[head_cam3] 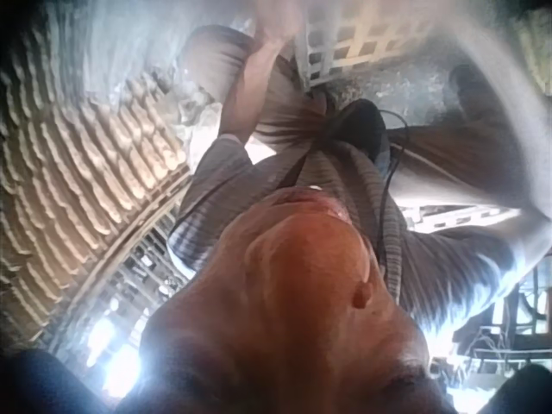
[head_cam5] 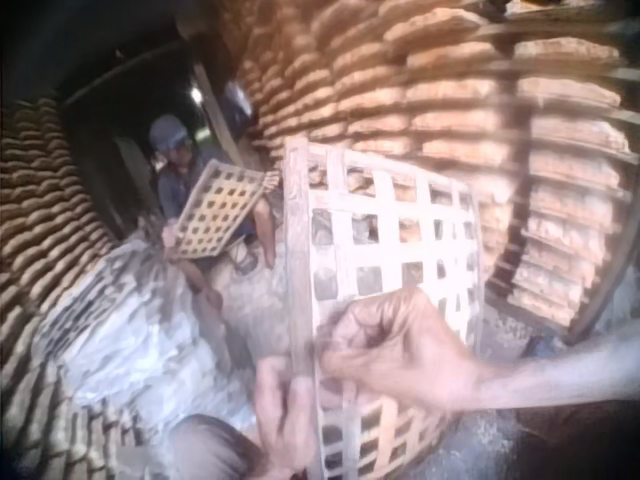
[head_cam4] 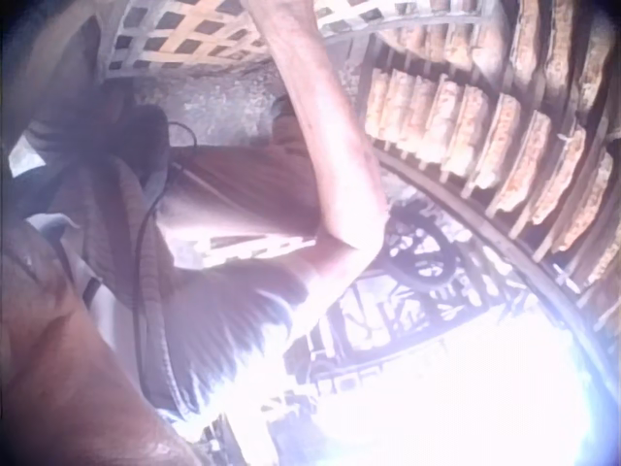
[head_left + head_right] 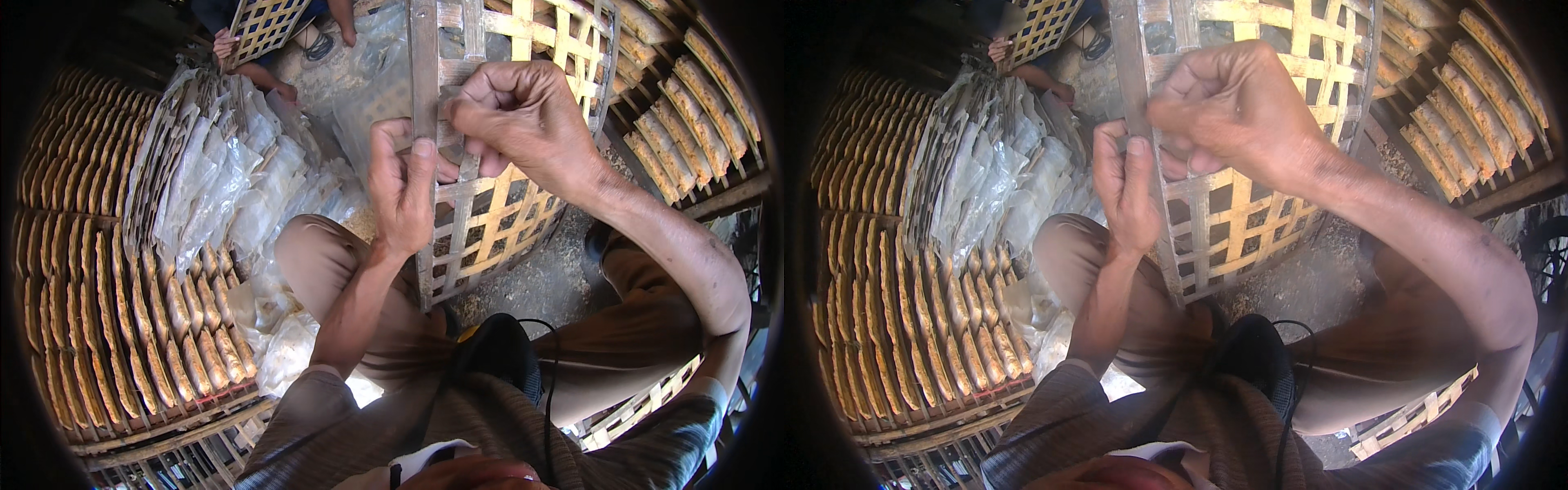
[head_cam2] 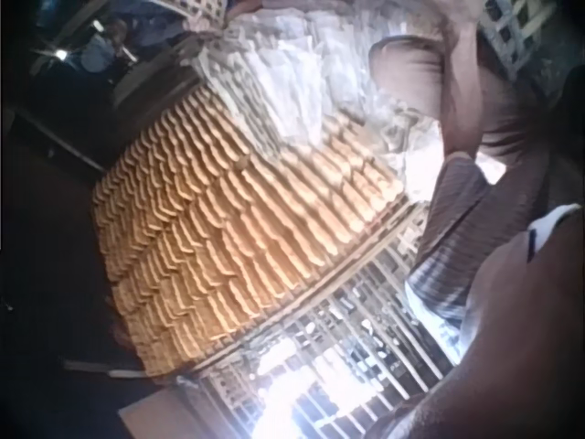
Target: The person assembles a wooden lattice tray by hand, aligning and pressing the frame and grid together. They then place a clear plastic sheet over the tray and smooth it into place. The person repeats the assembly and plastic-lining steps with additional trays.
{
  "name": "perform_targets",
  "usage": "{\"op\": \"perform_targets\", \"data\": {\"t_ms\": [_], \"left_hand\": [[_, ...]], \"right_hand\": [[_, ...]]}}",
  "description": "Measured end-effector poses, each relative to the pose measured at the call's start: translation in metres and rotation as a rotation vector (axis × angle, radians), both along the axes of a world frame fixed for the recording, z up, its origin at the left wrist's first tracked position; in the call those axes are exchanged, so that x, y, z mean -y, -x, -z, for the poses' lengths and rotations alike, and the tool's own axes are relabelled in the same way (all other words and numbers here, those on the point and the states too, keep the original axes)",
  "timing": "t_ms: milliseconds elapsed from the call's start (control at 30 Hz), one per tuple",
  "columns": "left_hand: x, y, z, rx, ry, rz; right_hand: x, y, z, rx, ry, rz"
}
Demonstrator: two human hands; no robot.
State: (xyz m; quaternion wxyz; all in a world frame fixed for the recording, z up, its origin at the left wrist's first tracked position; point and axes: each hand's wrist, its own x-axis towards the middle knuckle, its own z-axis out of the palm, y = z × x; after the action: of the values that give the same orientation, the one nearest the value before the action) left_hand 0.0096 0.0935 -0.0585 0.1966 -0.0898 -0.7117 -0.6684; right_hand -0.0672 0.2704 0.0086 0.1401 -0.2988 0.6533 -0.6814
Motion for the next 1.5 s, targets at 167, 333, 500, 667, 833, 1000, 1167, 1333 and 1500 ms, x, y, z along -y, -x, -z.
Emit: {"op": "perform_targets", "data": {"t_ms": [167,333,500,667,833,1000,1167,1333,1500], "left_hand": [[0.011,0.006,-0.001,-0.009,-0.061,0.005],[0.009,0.004,-0.01,0.008,-0.148,-0.024],[0.003,0.001,-0.014,-0.022,-0.189,-0.064],[-0.002,0.001,-0.012,0.017,-0.16,-0.147],[-0.002,-0.002,-0.008,0.027,-0.118,-0.114],[-0.002,-0.003,-0.009,0.007,-0.102,-0.058],[0.017,0.007,0.0,-0.039,-0.088,-0.02],[0.023,-0.002,-0.013,-0.001,-0.147,0.027],[0.019,-0.006,-0.011,0.034,-0.126,0.114]], "right_hand": [[-0.005,0.005,-0.009,-0.228,-0.27,-0.049],[0.007,-0.006,0.018,-0.852,-0.304,0.087],[0.013,-0.018,0.019,-0.785,-0.389,0.117],[0.017,-0.021,0.024,-0.888,-0.357,0.17],[0.02,-0.02,0.023,-0.746,-0.334,0.124],[0.021,-0.001,0.008,-0.762,-0.267,0.167],[-0.012,0.021,-0.022,-0.578,-0.217,0.186],[-0.027,0.013,-0.045,-0.765,-0.465,0.335],[-0.03,0.02,-0.048,-0.876,-0.298,0.416]]}}
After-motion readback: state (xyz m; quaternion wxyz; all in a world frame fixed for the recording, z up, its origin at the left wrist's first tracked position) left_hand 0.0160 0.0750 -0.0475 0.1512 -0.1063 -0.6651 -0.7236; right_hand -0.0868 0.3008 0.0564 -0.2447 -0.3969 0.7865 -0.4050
